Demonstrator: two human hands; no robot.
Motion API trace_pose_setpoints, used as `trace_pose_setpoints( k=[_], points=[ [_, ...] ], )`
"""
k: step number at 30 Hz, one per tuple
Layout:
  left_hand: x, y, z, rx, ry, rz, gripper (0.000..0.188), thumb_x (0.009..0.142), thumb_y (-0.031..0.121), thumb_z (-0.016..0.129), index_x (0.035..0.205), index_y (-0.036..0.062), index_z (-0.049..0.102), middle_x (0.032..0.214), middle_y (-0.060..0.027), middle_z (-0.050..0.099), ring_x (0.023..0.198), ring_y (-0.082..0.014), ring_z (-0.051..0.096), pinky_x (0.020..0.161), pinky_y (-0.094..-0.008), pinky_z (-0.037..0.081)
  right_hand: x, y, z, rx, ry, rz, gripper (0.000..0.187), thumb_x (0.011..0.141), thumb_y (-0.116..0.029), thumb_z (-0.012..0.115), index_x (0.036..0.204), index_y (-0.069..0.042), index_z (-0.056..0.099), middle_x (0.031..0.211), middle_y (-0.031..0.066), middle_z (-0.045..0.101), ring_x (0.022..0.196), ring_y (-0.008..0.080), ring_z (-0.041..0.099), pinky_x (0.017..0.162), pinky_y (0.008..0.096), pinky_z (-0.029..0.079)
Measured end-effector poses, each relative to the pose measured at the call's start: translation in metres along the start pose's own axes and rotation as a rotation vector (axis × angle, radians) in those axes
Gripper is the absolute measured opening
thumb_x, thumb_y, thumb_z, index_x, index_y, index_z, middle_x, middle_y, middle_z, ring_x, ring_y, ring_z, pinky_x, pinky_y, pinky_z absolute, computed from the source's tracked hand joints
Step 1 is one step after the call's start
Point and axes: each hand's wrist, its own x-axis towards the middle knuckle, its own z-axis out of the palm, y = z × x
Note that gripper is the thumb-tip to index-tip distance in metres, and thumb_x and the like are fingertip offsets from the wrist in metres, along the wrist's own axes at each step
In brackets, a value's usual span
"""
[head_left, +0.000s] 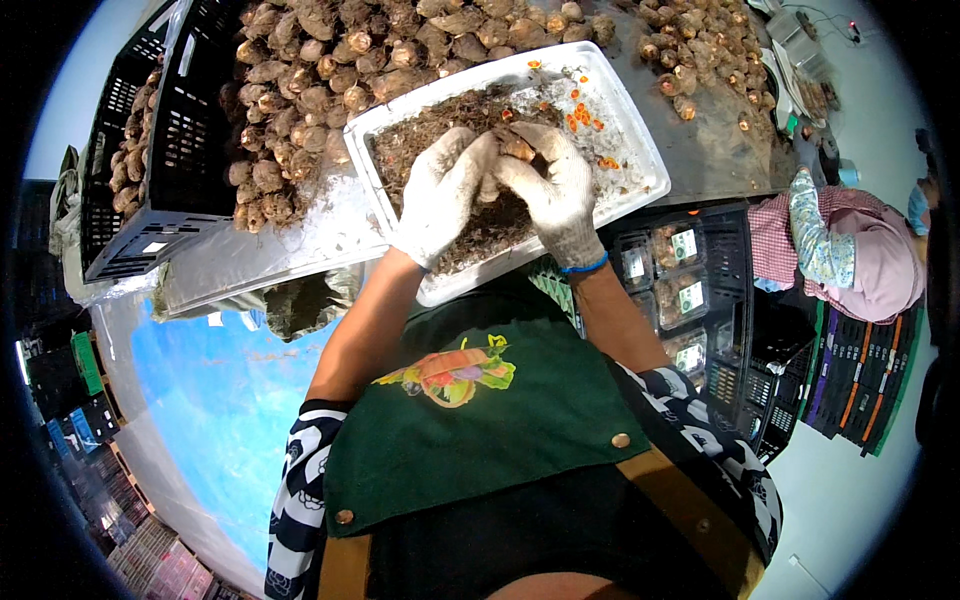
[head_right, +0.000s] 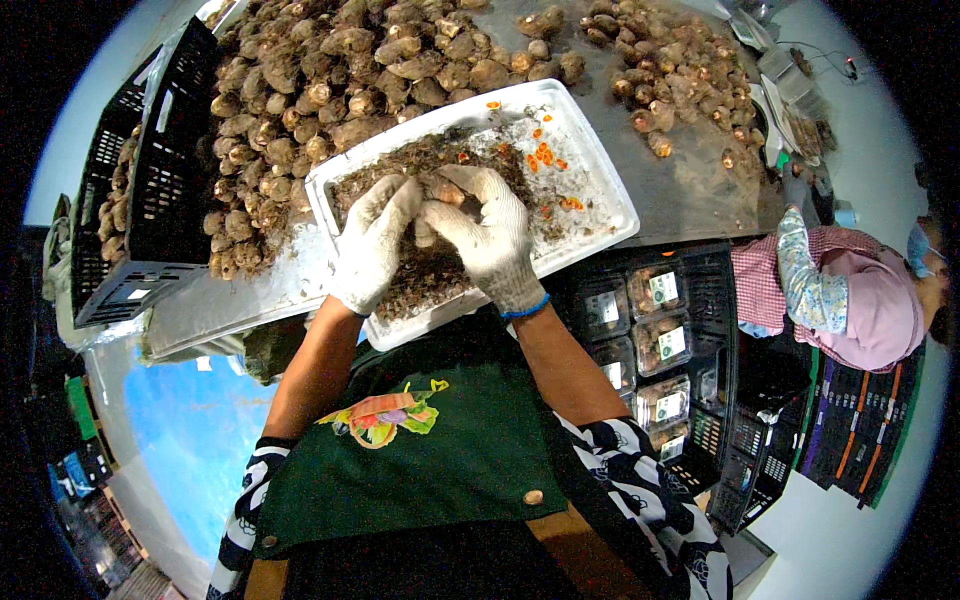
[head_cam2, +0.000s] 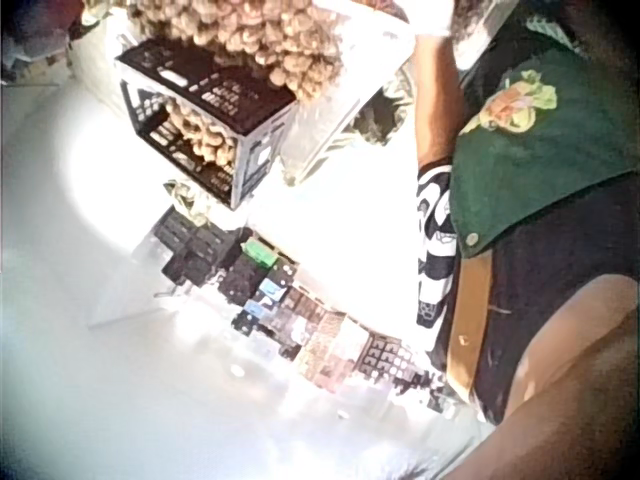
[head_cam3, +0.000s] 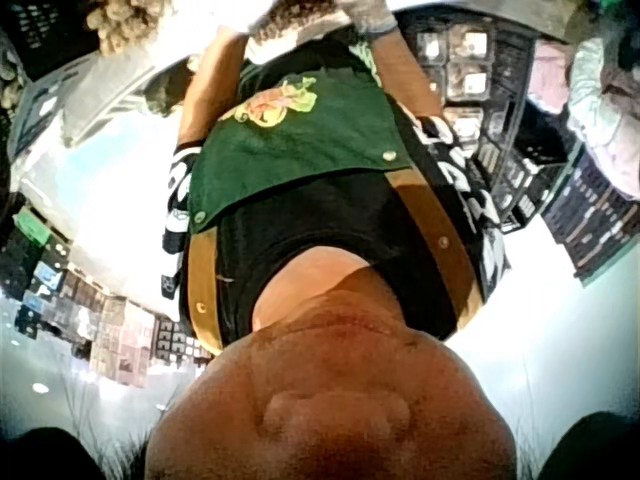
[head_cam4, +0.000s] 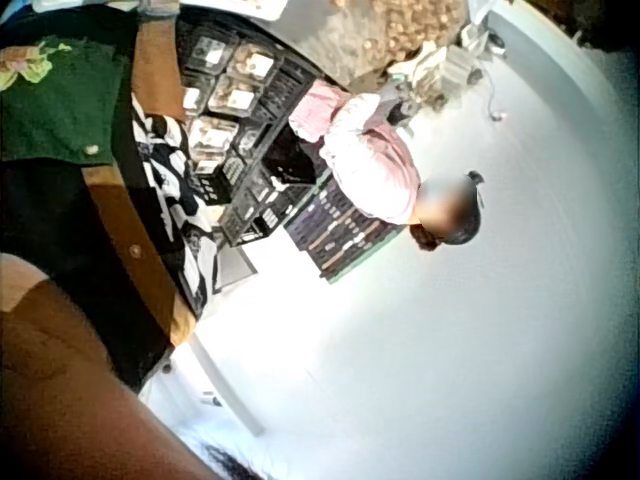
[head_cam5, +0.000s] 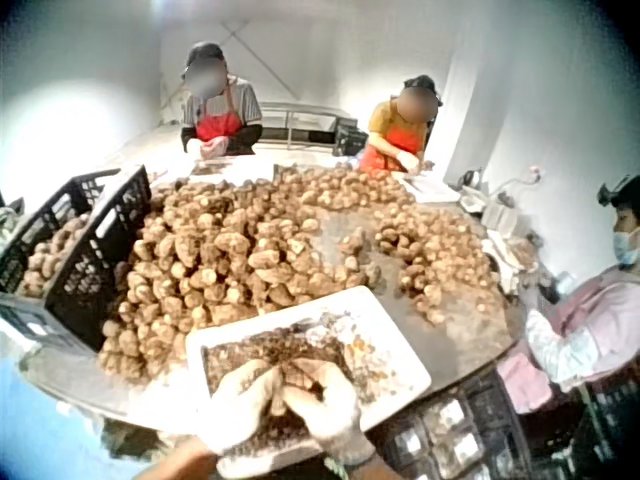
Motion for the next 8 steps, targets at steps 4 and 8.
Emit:
trace_pose_setpoints(
  k=[4, 8],
  points=[
    [0.006, -0.032, -0.002, 0.223, 0.145, 0.002, 0.023, 0.094, 0.022, 0.055, 0.098, 0.0009, 0.062, 0.083, -0.0087, 0.063, 0.078, -0.0147, 0.058, 0.074, -0.0294, 0.047, -0.003, -0.006, 0.004, 0.866, 0.035, 0.478, 0.035, 0.099, -0.034, 0.05, 0.113, -0.003, 0.059, 0.092, 0.0059, 0.064, 0.076, 0.0135, 0.062, 0.069, 0.0357, 0.057],
    [0.005, -0.03, -0.01, 0.194, 0.143, 0.138, 0.026, 0.089, 0.008, 0.062, 0.115, 0.0026, 0.058, 0.098, -0.0102, 0.066, 0.09, -0.0159, 0.06, 0.084, -0.0286, 0.048, 0.005, -0.012, 0.0, 1.052, 0.156, 0.617, 0.04, 0.1, -0.041, 0.044, 0.121, -0.008, 0.054, 0.098, 0.0019, 0.062, 0.078, 0.0179, 0.062, 0.069, 0.0382, 0.057]
  ],
)
